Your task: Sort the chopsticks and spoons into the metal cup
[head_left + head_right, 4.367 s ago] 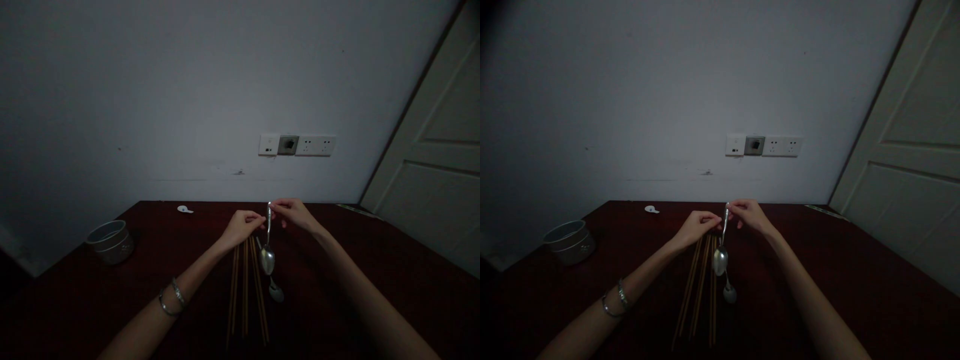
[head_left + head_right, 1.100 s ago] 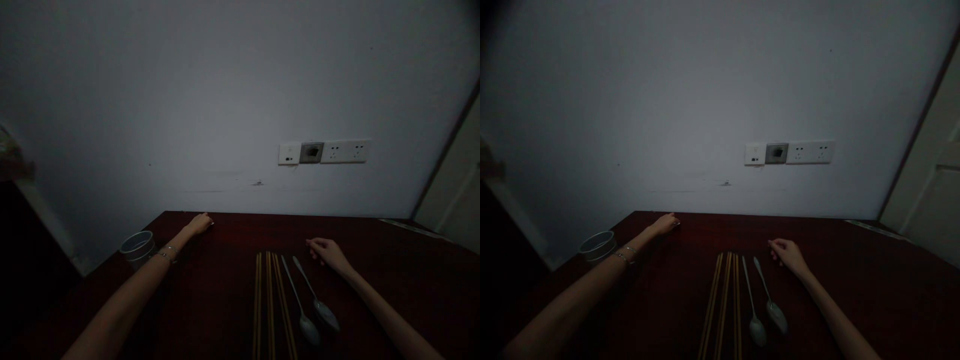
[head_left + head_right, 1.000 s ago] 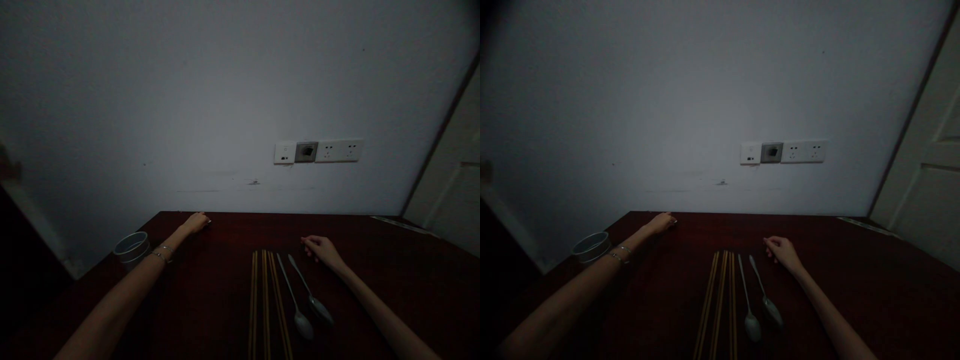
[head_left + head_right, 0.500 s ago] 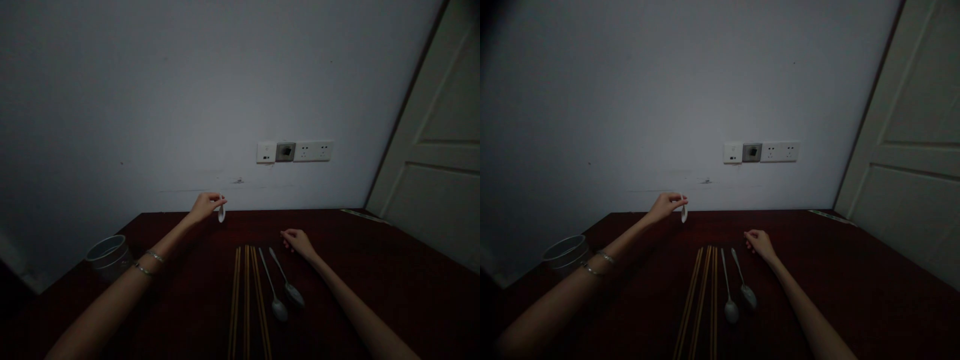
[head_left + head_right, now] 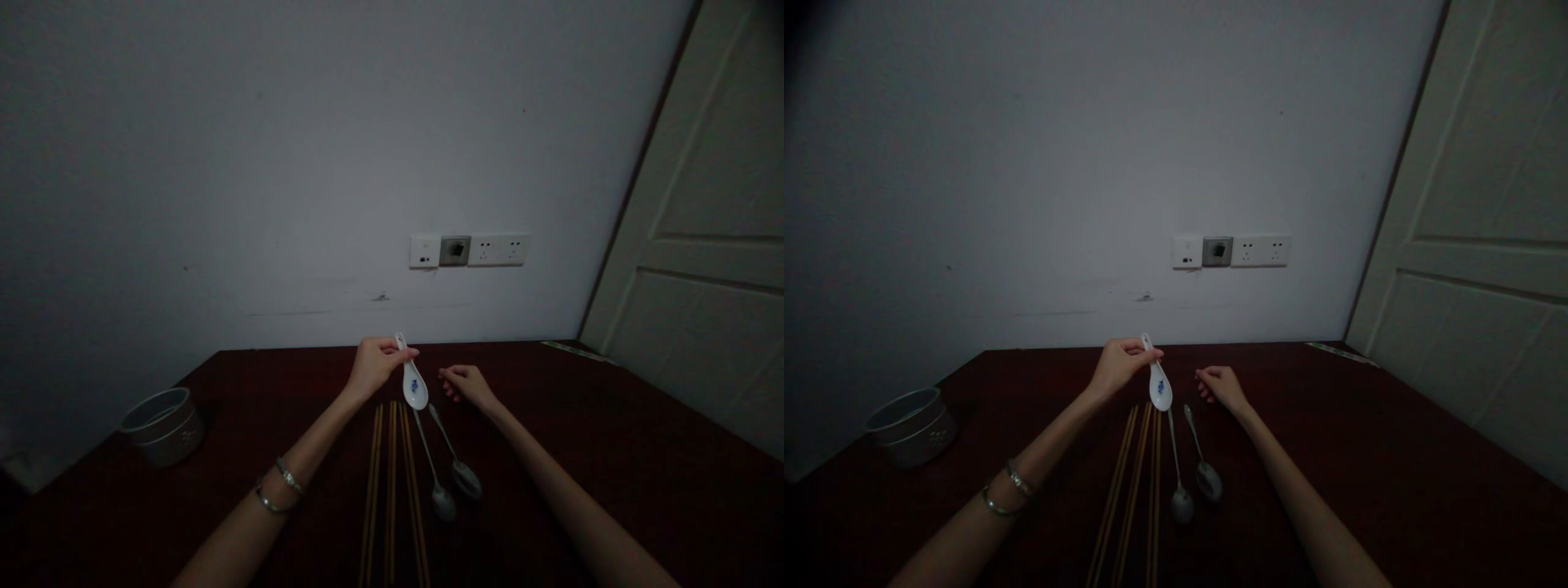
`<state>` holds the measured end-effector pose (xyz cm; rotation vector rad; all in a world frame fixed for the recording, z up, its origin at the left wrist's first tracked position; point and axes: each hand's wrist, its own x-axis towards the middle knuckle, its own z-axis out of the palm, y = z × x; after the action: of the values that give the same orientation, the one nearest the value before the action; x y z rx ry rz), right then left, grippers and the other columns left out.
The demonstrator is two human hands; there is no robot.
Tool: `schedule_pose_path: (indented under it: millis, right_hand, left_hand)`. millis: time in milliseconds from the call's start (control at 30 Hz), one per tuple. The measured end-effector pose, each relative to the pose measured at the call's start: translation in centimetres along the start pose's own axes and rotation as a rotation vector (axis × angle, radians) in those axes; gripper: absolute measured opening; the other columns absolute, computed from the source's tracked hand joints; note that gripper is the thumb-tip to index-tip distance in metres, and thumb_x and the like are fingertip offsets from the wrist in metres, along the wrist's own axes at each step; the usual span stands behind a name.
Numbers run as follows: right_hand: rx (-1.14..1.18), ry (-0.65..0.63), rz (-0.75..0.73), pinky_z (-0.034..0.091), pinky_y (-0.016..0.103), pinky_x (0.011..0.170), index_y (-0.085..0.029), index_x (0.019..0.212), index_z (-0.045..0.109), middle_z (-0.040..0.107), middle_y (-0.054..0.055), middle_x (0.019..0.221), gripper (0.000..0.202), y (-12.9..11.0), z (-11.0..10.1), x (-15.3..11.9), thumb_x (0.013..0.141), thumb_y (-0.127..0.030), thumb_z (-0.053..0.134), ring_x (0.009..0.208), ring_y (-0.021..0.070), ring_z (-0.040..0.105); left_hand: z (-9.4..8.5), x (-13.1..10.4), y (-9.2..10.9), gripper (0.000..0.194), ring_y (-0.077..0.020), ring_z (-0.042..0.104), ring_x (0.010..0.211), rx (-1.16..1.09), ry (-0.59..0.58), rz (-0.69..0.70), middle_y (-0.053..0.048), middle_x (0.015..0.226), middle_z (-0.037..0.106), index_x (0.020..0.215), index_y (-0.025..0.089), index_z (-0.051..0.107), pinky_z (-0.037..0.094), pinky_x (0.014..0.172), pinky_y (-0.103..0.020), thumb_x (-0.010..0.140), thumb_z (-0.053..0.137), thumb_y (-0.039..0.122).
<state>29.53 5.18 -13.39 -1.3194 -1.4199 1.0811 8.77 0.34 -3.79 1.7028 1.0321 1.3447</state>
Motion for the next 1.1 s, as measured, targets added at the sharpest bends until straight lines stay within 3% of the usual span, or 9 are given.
schedule_pose_path:
  millis: [133,267,400,600,733,867,1000,1100]
  right_hand:
    - [0.016,-0.103,-0.13,0.04,0.016,0.037,-0.013,0.073,0.064,0.061,0.002,0.059,0.023,-3.7,0.6,-1.1,0.072,-0.035,0.057,0.047,0.0079,0.053]
    - [-0.046,-0.315,-0.18,0.042,0.018,0.042,-0.014,0.083,0.067,0.066,0.006,0.078,0.025,-7.7,1.3,-3.3,0.068,-0.032,0.059,0.059,0.0108,0.057]
    - [-0.149,-0.322,-0.236,0.038,0.017,0.042,-0.014,0.077,0.068,0.063,0.003,0.066,0.022,-9.6,2.3,-5.0,0.066,-0.032,0.061,0.052,0.0082,0.05]
    - [-0.123,-0.265,-0.364,0.042,0.022,0.055,-0.013,0.072,0.067,0.061,0.001,0.065,0.028,-9.5,3.6,-5.3,0.067,-0.04,0.062,0.059,0.0106,0.052]
    - [-0.167,-0.248,-0.361,0.041,0.021,0.054,-0.012,0.073,0.068,0.061,0.001,0.062,0.029,-9.2,3.0,-5.0,0.068,-0.04,0.062,0.056,0.0093,0.051]
    - [-0.264,-0.225,-0.184,0.036,0.019,0.04,-0.012,0.072,0.069,0.057,0.0,0.054,0.029,-8.1,0.5,-4.2,0.066,-0.04,0.064,0.043,0.0063,0.043]
    - [-0.285,-0.22,0.02,0.036,0.016,0.037,-0.012,0.068,0.07,0.059,0.002,0.055,0.025,-5.8,-2.7,-3.6,0.062,-0.036,0.068,0.044,0.0056,0.044]
    - [-0.281,-0.25,0.193,0.037,0.014,0.038,-0.014,0.069,0.07,0.06,0.001,0.056,0.023,-4.0,-4.3,-3.8,0.061,-0.035,0.071,0.046,0.0052,0.048]
  left_hand:
    - [0.1,-0.5,-0.5,0.028,-0.0122,0.053,0.051,0.042,0.011,-0.021,-0.003,0.057,0.063,0.063,0.011,0.067,0.035,0.048,-0.022,0.06,0.07,0.038]
    - [-0.2,-0.8,-0.3,0.025,-0.0123,0.052,0.053,0.072,-0.02,-0.011,-0.003,0.056,0.062,0.061,0.011,0.066,0.036,0.05,-0.023,0.061,0.069,0.036]
    - [-0.3,-0.7,-0.6,0.025,-0.0126,0.051,0.055,0.091,0.001,0.039,-0.002,0.056,0.06,0.058,0.013,0.065,0.036,0.052,-0.023,0.062,0.068,0.037]
    - [0.1,-0.6,-1.4,0.026,-0.0118,0.049,0.054,0.04,0.012,0.023,-0.001,0.055,0.057,0.058,0.013,0.063,0.035,0.051,-0.023,0.062,0.068,0.038]
    - [0.4,-0.7,-1.5,0.03,-0.0112,0.051,0.056,0.031,-0.054,0.008,-0.002,0.064,0.06,0.077,0.012,0.066,0.036,0.052,-0.022,0.063,0.068,0.039]
    - [-0.1,-0.2,-2.4,0.041,-0.011,0.052,0.061,0.078,-0.027,0.008,-0.003,0.073,0.061,0.094,0.012,0.061,0.038,0.056,-0.022,0.067,0.064,0.042]
    - [-1.7,0.8,-4.4,0.038,-0.0121,0.051,0.061,0.132,0.022,-0.048,-0.004,0.07,0.06,0.079,0.012,0.062,0.038,0.057,-0.023,0.072,0.055,0.048]
    - [-3.1,1.4,-6.2,0.041,-0.0102,0.048,0.053,0.133,0.019,-0.164,-0.003,0.068,0.059,0.077,0.012,0.06,0.034,0.048,-0.021,0.074,0.05,0.052]
